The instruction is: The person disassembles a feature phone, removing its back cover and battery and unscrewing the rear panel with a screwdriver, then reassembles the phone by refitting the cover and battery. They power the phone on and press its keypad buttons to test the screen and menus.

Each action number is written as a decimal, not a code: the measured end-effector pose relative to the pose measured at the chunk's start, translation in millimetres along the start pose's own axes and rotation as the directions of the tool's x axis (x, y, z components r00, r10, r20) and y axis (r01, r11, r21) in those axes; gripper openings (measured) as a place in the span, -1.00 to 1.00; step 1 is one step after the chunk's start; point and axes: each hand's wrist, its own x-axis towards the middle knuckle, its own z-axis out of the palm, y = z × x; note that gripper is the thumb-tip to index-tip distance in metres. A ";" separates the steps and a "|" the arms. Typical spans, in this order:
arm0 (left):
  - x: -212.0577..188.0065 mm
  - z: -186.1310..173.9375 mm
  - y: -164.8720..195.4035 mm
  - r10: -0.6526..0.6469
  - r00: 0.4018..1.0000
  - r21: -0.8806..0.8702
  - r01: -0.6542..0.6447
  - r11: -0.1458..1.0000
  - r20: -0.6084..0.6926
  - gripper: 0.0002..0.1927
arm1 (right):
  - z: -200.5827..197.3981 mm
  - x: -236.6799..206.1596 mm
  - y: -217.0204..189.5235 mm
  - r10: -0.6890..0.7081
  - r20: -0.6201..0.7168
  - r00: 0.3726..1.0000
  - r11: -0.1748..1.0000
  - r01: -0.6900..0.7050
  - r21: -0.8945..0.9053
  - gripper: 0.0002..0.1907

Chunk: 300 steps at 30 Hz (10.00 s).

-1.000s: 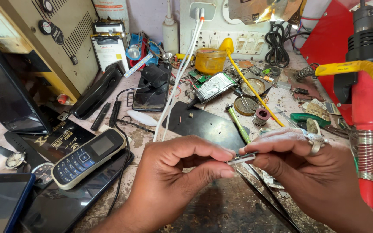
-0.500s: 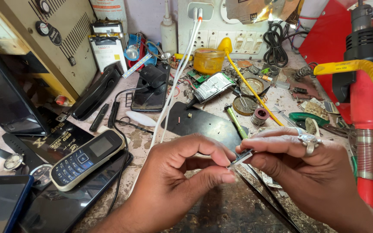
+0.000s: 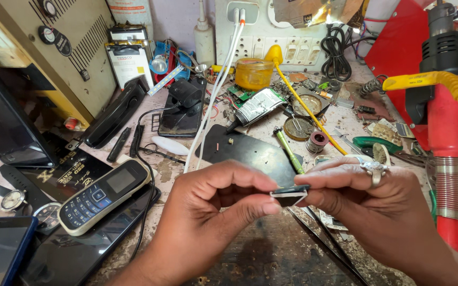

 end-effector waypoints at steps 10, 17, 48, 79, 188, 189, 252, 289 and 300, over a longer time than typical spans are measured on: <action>-0.2 -2.4 2.5 -0.063 0.998 0.042 0.063 0.997 -0.002 -0.87 | -0.9 -8.8 3.9 -0.035 0.042 0.999 0.988 0.029 0.151 -0.80; -0.4 0.7 -0.6 -0.038 0.998 0.062 0.040 0.997 -0.041 -0.88 | 7.3 -7.6 3.1 0.083 -0.032 0.996 0.981 -0.076 0.181 -0.79; -3.8 3.5 -9.6 0.245 0.969 0.309 -0.230 0.923 -0.010 -0.82 | 15.8 -7.7 -6.8 0.017 0.091 0.996 0.927 -0.050 0.372 -0.48; 0.3 1.7 -13.6 0.041 0.997 -0.120 -0.048 0.992 -0.068 -0.86 | 2.0 -4.6 11.1 0.144 0.002 0.990 0.942 -0.138 0.306 -0.80; 2.8 11.8 -9.5 -0.022 0.997 0.135 0.031 0.990 -0.069 -0.55 | -1.4 5.2 10.3 0.165 0.125 0.978 0.688 -0.206 0.696 -0.77; 2.6 11.0 -11.1 0.005 0.998 0.125 0.003 0.992 -0.069 -0.55 | -1.7 5.2 9.2 0.162 0.141 0.977 0.670 -0.213 0.711 -0.75; -4.4 24.6 22.8 0.562 0.819 0.726 -0.455 0.516 0.113 -0.79 | 15.8 -4.5 -28.6 -0.420 -0.069 0.905 0.883 0.390 -0.259 -0.86; 6.7 11.2 6.7 -0.144 0.982 0.293 0.175 0.940 -0.125 -0.76 | -0.1 1.9 12.5 0.326 0.101 0.940 0.872 -0.340 0.351 -0.77; 10.4 9.5 4.6 -0.247 0.965 0.205 0.261 0.943 -0.091 -0.73 | 0.8 8.4 12.6 0.272 0.141 0.952 0.890 -0.304 0.341 -0.75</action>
